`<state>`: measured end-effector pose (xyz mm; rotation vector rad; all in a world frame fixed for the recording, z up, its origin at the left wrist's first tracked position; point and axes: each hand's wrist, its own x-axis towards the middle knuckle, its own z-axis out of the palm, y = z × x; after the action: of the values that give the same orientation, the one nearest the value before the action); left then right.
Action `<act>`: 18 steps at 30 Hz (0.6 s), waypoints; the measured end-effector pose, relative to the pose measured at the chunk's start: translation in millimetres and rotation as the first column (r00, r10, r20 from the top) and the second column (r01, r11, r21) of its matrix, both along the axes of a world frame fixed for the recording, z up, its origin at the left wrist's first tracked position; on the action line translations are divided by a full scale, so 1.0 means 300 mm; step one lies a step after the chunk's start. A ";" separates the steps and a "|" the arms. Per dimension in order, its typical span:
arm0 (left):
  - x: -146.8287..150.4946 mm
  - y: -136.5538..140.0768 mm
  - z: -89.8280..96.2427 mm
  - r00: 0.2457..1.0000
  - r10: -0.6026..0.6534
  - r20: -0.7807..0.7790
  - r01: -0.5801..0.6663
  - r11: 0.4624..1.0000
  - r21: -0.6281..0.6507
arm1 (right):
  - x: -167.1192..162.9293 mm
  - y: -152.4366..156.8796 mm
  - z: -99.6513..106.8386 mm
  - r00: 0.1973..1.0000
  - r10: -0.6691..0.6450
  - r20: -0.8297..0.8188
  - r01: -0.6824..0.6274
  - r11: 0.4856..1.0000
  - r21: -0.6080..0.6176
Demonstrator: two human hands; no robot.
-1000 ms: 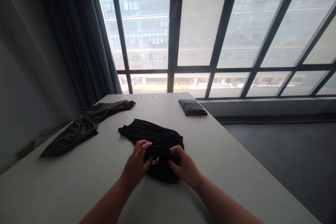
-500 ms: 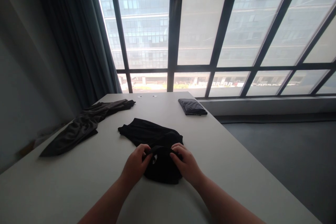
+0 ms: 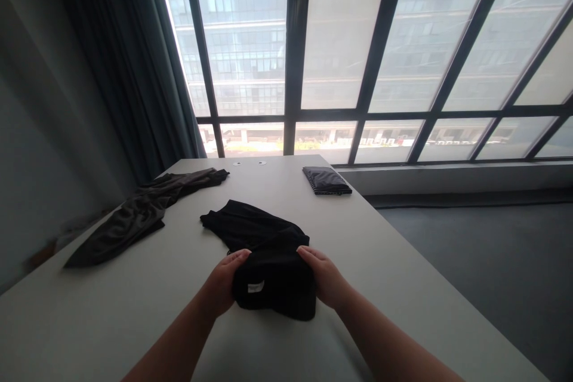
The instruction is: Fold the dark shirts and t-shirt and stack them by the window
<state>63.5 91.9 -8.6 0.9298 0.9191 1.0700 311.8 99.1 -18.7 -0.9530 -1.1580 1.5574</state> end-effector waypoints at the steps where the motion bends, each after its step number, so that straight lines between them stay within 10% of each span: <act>1: -0.003 0.000 -0.001 0.996 -0.006 -0.085 0.011 0.998 0.060 | 0.000 0.004 -0.006 0.998 -0.001 0.068 -0.001 0.999 0.040; 6: -0.011 -0.009 -0.018 0.690 0.221 -0.689 0.249 0.822 0.512 | 0.010 0.017 -0.020 0.795 -0.352 0.494 0.048 0.849 0.527; 10: 0.001 -0.017 -0.028 0.486 0.391 -0.781 0.406 0.691 0.598 | 0.016 -0.014 0.014 0.666 -0.432 0.608 -0.208 0.675 0.708; 18: 0.006 -0.015 -0.010 0.406 0.598 -0.691 0.460 0.520 0.720 | -0.005 -0.054 0.060 0.327 -0.411 0.851 -0.430 0.737 0.522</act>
<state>65.2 87.3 -11.6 2.6285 1.3377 1.0368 310.4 82.9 -0.8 -1.3342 -2.3695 0.1942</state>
